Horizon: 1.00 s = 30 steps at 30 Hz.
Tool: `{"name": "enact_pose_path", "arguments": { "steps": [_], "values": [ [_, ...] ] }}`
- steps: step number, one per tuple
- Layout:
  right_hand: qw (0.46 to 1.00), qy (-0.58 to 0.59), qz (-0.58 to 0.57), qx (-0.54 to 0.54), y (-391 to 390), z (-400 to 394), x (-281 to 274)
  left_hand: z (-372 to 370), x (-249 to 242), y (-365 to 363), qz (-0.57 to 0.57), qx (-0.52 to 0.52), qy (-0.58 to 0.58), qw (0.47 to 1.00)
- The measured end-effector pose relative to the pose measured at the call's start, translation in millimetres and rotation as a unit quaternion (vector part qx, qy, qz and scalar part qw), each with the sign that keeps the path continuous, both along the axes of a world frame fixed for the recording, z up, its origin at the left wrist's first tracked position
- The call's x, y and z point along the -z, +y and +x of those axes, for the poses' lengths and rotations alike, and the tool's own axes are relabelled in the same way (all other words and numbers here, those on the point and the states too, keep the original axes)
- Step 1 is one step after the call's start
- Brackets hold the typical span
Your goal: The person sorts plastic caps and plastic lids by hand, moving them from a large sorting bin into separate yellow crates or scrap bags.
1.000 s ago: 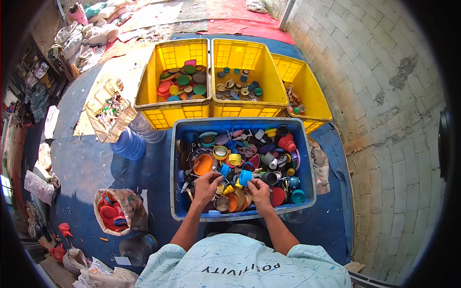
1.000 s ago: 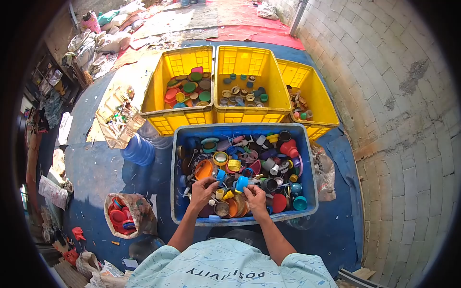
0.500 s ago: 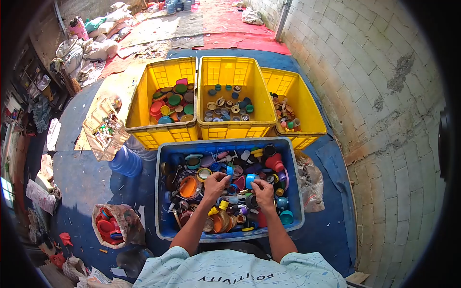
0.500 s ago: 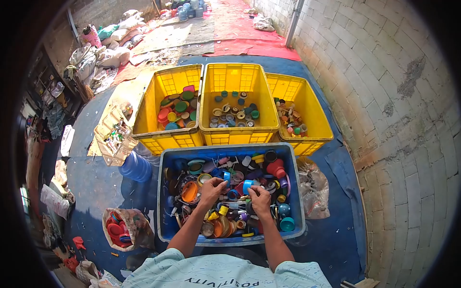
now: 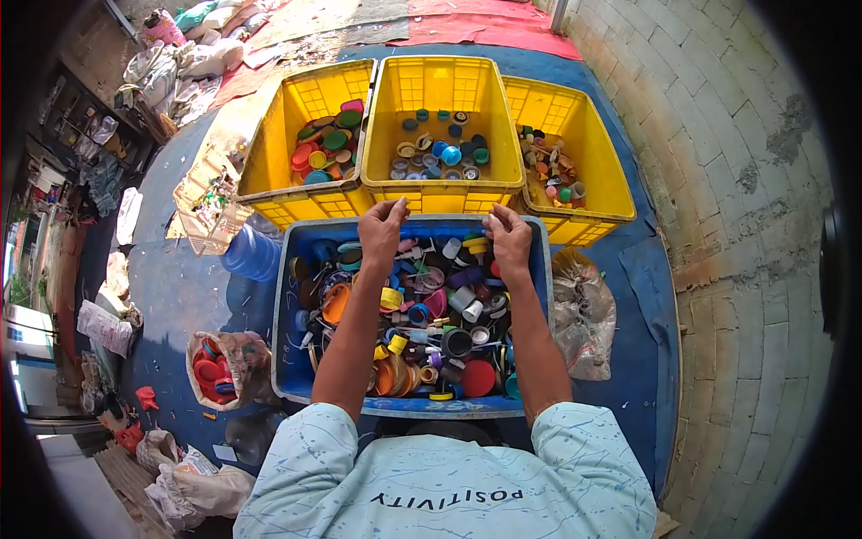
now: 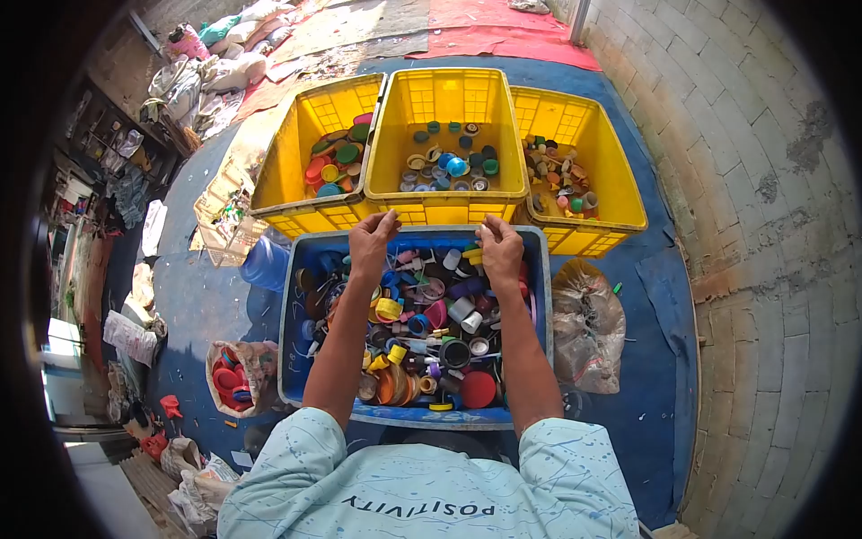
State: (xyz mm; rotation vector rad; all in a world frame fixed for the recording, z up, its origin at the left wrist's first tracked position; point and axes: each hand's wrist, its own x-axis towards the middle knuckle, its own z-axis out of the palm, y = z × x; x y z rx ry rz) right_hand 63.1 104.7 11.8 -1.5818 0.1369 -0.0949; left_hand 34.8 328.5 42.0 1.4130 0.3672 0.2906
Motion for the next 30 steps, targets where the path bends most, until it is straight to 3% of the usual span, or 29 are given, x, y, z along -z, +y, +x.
{"name": "enact_pose_path", "arguments": {
  "steps": [7,12,14,18,30],
  "values": [
    [0.986,0.092,-0.124,-0.058,-41,-142,69,-166,72,27,-0.034,-0.105,0.169,0.979],
    [0.963,0.065,-0.229,-0.127,-25,-194,58,-245,78,35,-0.013,-0.136,0.236,0.962],
    [0.950,0.011,-0.270,-0.160,-14,-196,70,-261,80,36,-0.028,-0.152,0.235,0.960],
    [0.929,-0.024,-0.297,-0.219,25,-186,41,-274,78,45,-0.034,-0.149,0.215,0.964],
    [0.879,-0.005,-0.378,-0.289,102,-184,54,-285,86,108,-0.047,-0.102,0.260,0.959]
  ]
}}
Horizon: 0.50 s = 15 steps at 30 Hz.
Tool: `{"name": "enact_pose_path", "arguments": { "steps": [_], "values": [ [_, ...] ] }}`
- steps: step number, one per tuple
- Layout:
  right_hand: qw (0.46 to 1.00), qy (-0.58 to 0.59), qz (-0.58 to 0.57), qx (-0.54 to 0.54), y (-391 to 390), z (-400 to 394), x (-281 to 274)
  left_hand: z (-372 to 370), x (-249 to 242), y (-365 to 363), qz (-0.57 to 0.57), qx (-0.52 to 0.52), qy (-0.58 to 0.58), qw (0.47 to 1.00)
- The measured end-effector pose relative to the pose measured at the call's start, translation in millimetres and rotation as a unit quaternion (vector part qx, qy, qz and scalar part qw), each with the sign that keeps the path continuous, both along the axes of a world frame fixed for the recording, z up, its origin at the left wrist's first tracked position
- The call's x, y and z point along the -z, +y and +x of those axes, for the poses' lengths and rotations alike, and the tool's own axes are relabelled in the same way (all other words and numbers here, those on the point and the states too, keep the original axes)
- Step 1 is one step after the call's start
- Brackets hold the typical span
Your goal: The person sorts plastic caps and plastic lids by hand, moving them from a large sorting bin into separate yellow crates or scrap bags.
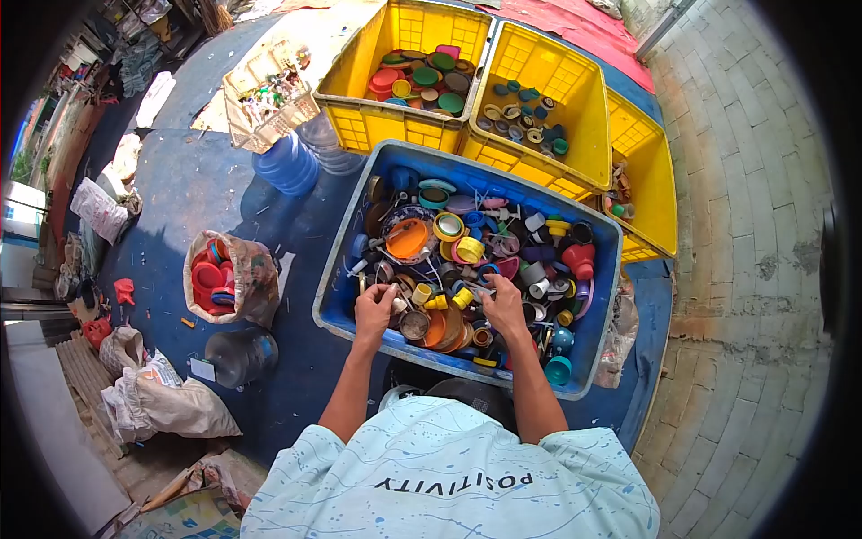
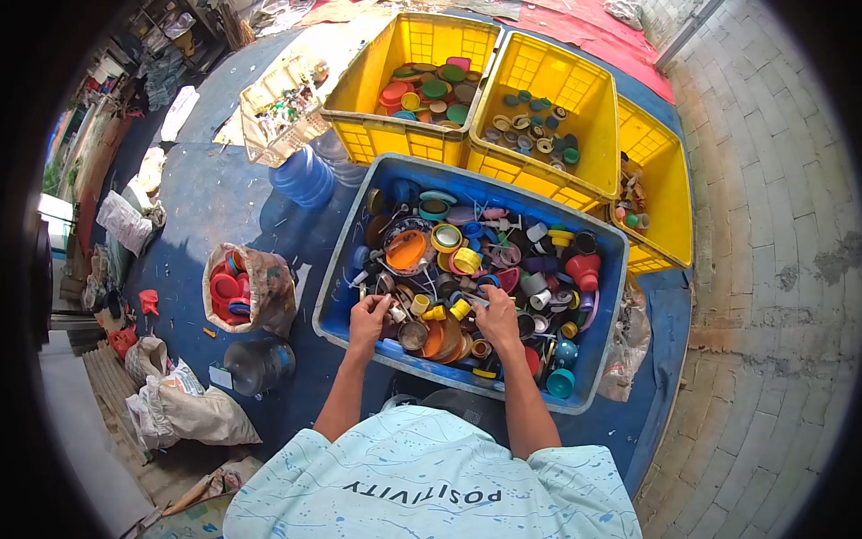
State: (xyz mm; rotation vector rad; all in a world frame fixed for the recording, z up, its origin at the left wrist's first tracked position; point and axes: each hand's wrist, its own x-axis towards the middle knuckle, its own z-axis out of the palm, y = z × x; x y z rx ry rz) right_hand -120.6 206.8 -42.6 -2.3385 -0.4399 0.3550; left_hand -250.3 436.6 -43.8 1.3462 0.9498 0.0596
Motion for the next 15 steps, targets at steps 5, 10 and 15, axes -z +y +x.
{"name": "enact_pose_path", "arguments": {
  "steps": [5,10,15],
  "values": [
    [0.999,-0.030,-0.020,0.002,8,16,11,5,-8,8,-0.006,0.021,-0.002,1.000],
    [0.997,-0.073,-0.010,0.002,27,40,2,8,0,11,0.001,0.059,0.003,0.998],
    [0.990,-0.130,-0.036,-0.037,45,48,16,1,11,10,0.035,0.081,-0.010,0.996]
  ]
}}
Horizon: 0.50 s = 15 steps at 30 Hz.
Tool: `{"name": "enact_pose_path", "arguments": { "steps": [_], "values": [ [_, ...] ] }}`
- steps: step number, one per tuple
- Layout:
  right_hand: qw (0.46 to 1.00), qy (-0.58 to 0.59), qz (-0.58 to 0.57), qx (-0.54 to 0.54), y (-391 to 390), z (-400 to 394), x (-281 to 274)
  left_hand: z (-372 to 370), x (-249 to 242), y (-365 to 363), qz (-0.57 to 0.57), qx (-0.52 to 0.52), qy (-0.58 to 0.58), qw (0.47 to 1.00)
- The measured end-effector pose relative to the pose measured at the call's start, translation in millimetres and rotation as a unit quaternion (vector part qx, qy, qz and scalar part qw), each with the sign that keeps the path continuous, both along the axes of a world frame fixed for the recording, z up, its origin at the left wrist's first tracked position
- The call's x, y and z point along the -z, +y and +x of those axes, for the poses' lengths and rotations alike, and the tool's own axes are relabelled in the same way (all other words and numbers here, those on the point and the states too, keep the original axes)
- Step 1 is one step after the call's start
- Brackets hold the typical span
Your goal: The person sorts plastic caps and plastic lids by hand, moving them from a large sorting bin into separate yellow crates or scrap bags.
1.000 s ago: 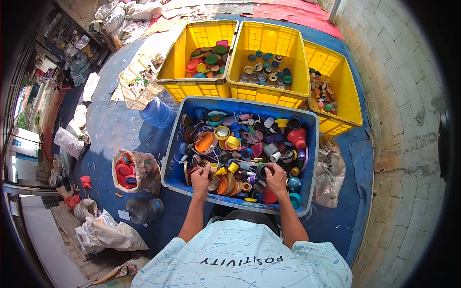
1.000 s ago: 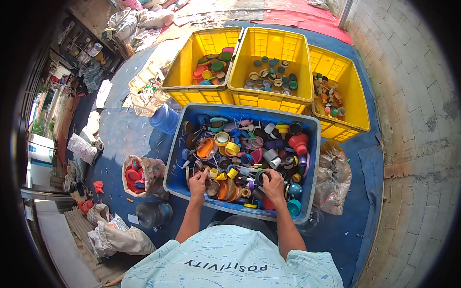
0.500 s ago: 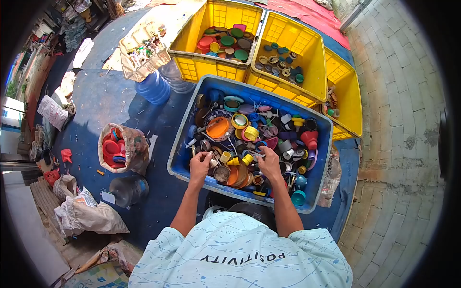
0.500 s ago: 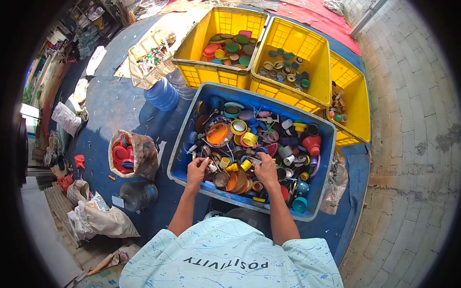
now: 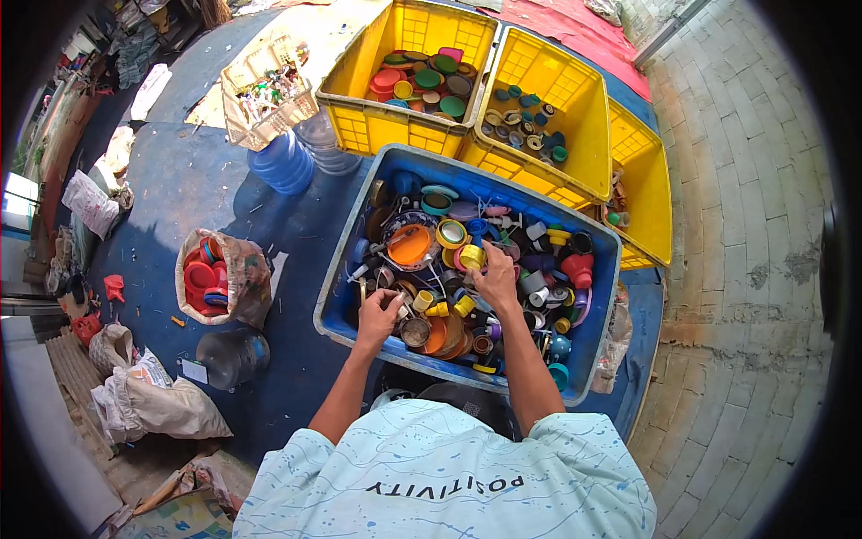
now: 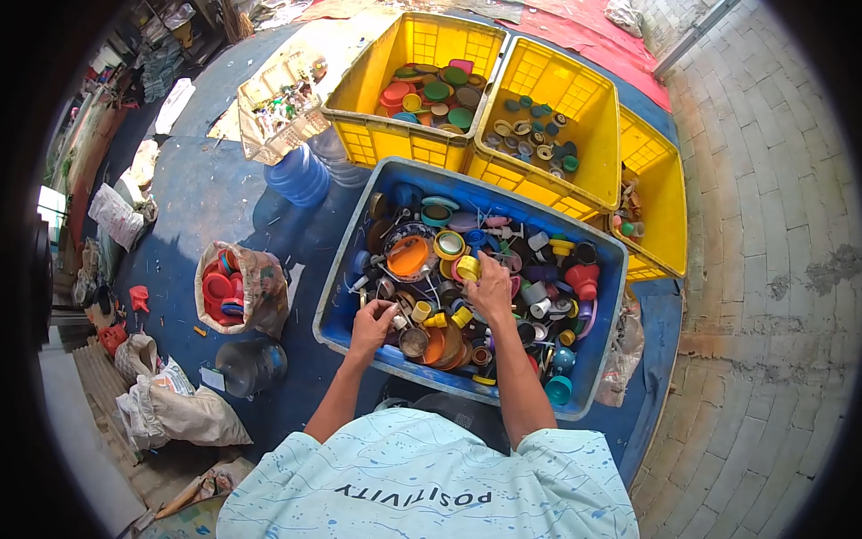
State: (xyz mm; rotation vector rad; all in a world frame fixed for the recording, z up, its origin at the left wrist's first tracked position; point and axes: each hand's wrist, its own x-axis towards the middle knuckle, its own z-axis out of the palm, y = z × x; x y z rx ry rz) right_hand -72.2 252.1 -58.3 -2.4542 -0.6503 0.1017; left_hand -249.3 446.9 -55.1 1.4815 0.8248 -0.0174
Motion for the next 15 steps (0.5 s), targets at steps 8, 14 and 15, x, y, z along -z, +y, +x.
{"name": "enact_pose_path", "arguments": {
  "steps": [8,14,15],
  "values": [
    [0.985,0.098,0.094,0.103,-11,-10,27,10,6,-9,0.009,0.033,0.003,0.999],
    [0.957,0.217,0.102,0.163,-47,-29,8,35,0,-28,0.045,0.072,-0.021,0.996],
    [0.951,0.238,0.104,0.170,-53,-33,4,40,1,-31,0.039,0.084,-0.032,0.995]
  ]
}}
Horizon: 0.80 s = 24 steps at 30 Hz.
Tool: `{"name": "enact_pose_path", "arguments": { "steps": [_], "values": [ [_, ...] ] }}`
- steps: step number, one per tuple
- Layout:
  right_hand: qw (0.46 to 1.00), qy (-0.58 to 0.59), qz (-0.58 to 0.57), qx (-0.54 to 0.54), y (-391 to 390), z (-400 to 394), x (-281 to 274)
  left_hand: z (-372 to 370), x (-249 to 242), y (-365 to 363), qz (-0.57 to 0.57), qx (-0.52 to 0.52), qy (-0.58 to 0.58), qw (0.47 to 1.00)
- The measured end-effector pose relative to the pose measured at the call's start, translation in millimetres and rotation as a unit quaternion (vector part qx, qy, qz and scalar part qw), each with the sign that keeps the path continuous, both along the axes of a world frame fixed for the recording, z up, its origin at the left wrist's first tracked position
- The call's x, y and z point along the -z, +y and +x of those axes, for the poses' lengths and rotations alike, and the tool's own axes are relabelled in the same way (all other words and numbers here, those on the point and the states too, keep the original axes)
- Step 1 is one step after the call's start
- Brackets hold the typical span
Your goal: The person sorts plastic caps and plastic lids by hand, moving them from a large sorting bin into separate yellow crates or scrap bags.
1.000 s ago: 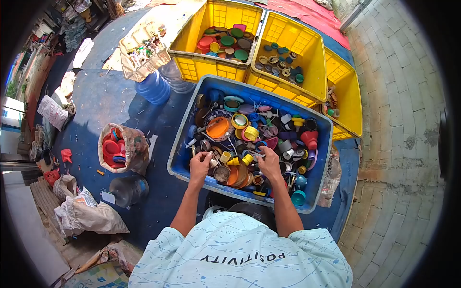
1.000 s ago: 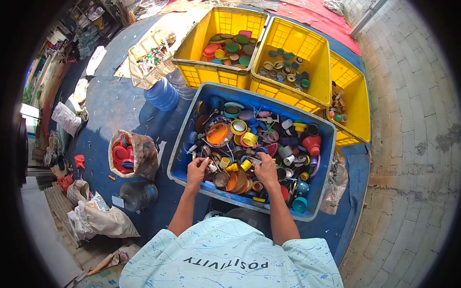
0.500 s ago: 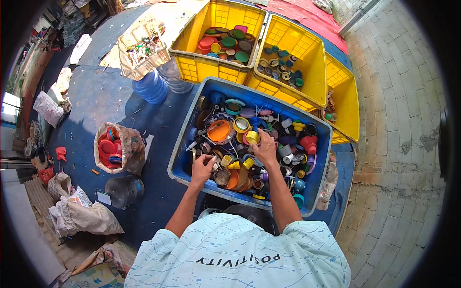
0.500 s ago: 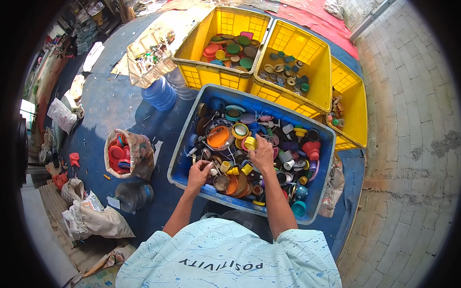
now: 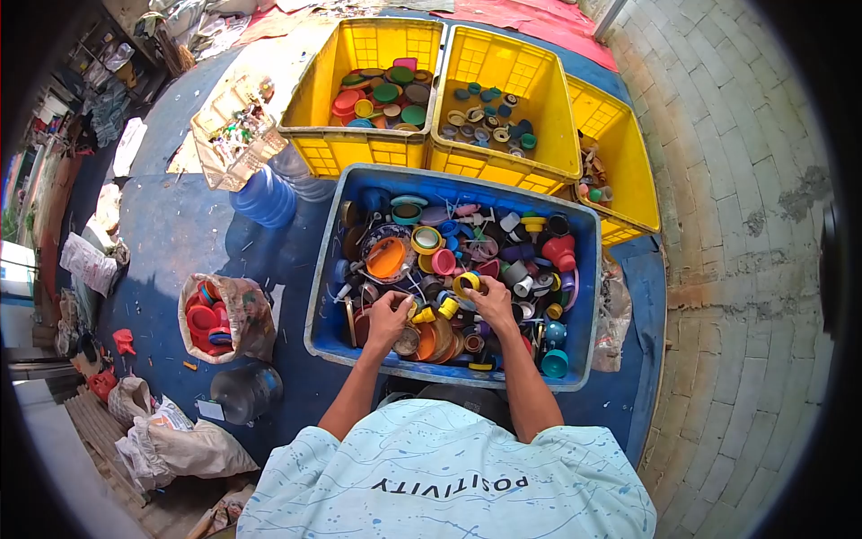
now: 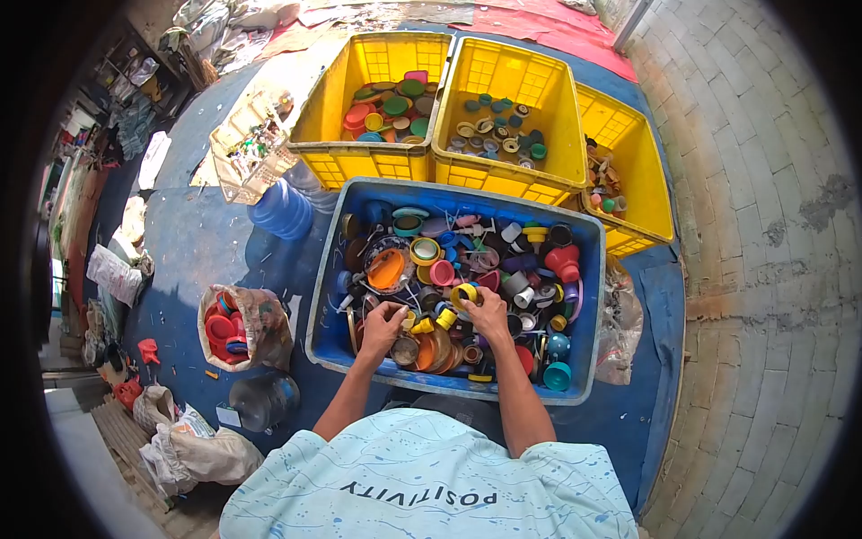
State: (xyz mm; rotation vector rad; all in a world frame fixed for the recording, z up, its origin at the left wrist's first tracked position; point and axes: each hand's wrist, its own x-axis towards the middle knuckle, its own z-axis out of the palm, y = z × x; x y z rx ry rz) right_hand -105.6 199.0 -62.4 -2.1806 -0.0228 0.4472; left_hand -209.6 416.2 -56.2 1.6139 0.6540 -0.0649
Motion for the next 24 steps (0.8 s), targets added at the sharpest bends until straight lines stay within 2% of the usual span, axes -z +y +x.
{"name": "enact_pose_path", "arguments": {
  "steps": [2,5,9,11,12,16,19,24],
  "values": [
    [0.999,0.034,0.000,0.011,-12,-8,-9,9,2,-5,0.018,0.010,-0.008,1.000],
    [0.980,0.100,0.139,0.100,-29,-23,-13,28,2,-6,0.060,0.026,-0.018,0.998],
    [0.952,0.148,0.205,0.174,-45,-40,-35,63,6,-6,0.154,0.033,-0.038,0.987],
    [0.944,0.153,0.221,0.193,-53,-47,-32,75,16,-7,0.206,0.053,-0.057,0.975],
    [0.938,0.151,0.235,0.203,-56,-50,-33,81,9,-10,0.172,0.052,-0.048,0.982],
    [0.924,0.146,0.266,0.233,-63,-60,-33,98,17,-14,0.239,0.053,-0.082,0.966],
    [0.920,0.142,0.270,0.246,-67,-64,-35,113,25,-8,0.337,0.066,-0.118,0.932],
    [0.895,0.167,0.319,0.263,-73,-68,-39,129,17,-5,0.376,0.142,-0.138,0.905]
  ]
}}
